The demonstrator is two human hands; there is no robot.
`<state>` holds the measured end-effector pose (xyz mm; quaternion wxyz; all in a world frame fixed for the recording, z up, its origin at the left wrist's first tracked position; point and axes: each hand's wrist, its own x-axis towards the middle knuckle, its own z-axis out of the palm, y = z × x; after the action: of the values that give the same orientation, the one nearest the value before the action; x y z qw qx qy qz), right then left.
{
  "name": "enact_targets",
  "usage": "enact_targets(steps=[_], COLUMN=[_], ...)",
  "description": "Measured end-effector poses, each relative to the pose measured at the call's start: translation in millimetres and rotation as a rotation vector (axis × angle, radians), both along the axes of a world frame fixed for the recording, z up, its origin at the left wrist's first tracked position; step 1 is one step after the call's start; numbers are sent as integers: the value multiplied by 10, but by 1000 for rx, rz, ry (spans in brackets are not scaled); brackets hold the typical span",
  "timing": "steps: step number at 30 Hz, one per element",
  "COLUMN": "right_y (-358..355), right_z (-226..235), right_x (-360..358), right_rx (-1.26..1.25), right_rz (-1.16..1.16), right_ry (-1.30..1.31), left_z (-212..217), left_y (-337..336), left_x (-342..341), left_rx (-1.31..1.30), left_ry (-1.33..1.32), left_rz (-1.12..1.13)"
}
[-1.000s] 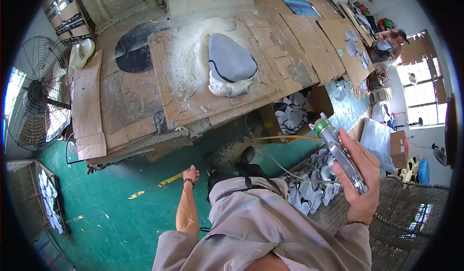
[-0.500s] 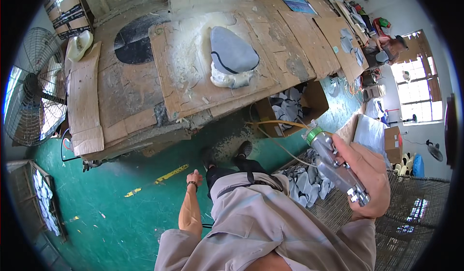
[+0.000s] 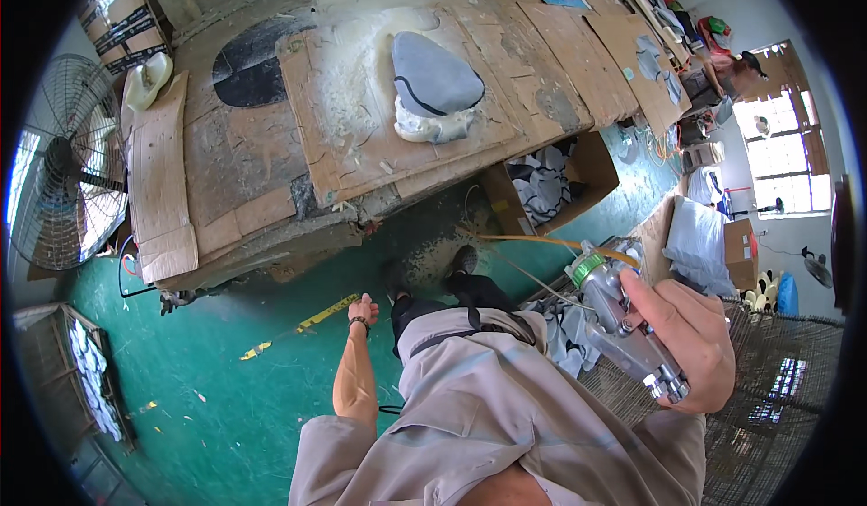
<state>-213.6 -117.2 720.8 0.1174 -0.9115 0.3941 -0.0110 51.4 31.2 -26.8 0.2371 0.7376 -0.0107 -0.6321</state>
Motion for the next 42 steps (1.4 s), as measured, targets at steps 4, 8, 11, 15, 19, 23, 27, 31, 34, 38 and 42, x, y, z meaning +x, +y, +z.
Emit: enact_targets(steps=[4, 8, 11, 15, 19, 23, 27, 31, 34, 38, 42], right_y=[42, 38, -43, -177, -204, -643, -1060, -1372, -1580, -1901, -2182], right_z=[-68, -135, -125, -289, -447, -525, -654, -873, -1166, -1282, -1274], right_x=[-172, -411, -615, -976, -1377, -1925, -2595, -3181, -3532, -3959, -4236], right_rx=[-31, 2, 94, 67, 167, 315, 303, 266, 373, 454, 498], right_rz=[-28, -58, -69, -166, -703, -374, -86, -170, -165, -60, 35], right_ry=[-33, -67, -13, -163, -240, -411, -372, -460, -616, -636, -673], left_z=[89, 145, 103, 114, 208, 382, 557, 761, 963, 1163, 1285], left_y=[78, 107, 200, 114, -7, -179, -377, -587, -706, -950, -1128], left_x=[-6, -61, -38, -92, -241, -562, -1010, -1436, -1742, -1984, -2159], left_rx=[13, 51, 71, 84, 91, 69, 66, 45, 50, -15, -42], left_ry=[-5, -62, -74, -49, -83, -118, -118, -115, -170, -244, -313], left_rz=[-31, -30, -19, 29, 68, 104, 119, 154, 176, 138, 142])
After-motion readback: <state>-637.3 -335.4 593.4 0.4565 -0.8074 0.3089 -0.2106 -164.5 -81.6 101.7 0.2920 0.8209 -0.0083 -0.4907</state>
